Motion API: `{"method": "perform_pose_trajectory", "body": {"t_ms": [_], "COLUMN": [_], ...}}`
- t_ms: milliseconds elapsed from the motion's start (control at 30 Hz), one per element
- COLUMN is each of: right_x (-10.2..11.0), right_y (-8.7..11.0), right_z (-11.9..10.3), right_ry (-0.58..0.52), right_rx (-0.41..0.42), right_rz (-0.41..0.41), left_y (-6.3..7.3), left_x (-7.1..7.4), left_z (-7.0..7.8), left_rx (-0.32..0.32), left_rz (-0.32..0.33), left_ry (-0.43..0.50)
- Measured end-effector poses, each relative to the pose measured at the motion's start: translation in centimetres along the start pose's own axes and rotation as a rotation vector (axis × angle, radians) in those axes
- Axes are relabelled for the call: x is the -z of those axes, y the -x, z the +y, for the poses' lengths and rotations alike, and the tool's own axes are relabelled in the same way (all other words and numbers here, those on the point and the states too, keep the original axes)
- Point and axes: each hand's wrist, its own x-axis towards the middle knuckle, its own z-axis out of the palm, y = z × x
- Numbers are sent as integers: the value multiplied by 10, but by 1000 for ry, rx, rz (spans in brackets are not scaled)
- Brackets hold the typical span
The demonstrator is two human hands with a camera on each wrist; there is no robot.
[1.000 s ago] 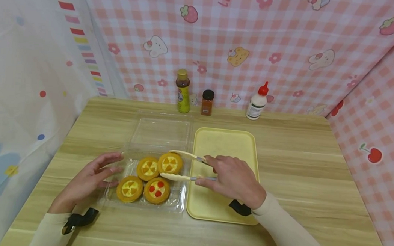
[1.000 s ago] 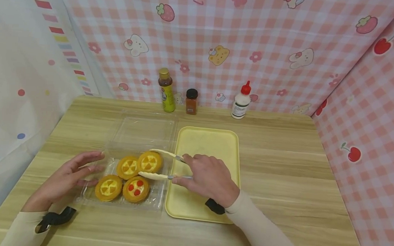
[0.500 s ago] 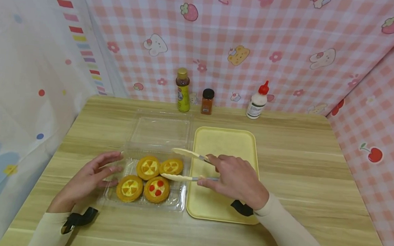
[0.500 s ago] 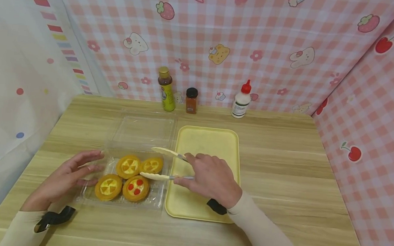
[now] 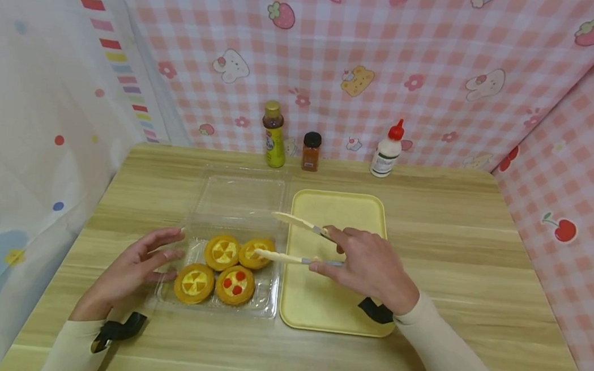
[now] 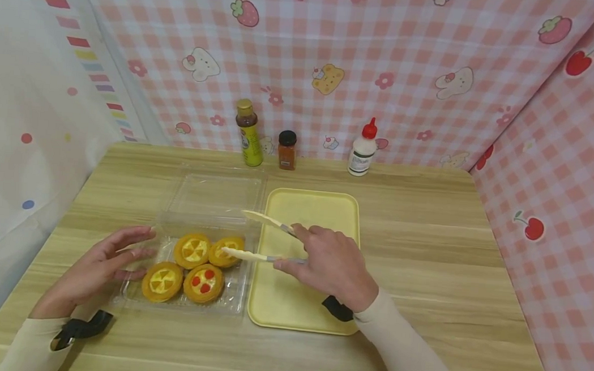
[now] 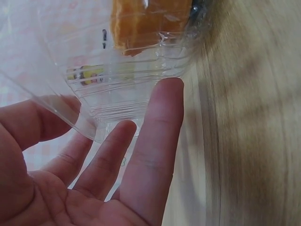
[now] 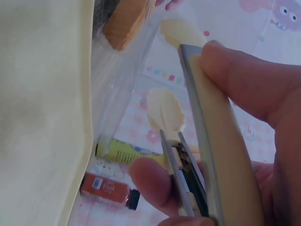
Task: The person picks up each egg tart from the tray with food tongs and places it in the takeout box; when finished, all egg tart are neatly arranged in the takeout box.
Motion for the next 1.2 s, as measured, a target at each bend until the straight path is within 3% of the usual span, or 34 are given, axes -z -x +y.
{"method": "perform_pose_trajectory", "body": {"t_ms": [467,967,1200], "right_x": [6,11,15], "right_y": [13,31,46], "right_z": [33,80,109], "right_ry": [-14,-56,-89], "right_rx": [-62,-157,-246], "right_rz": [118,172,194], "left_y": [1,1,2], "left_x": [0,-1,-1], "left_z": [1,0,1], "left_rx": [8,1,-10], "left_rz": [4,-1,3], "left_ry": [3,9,4]}}
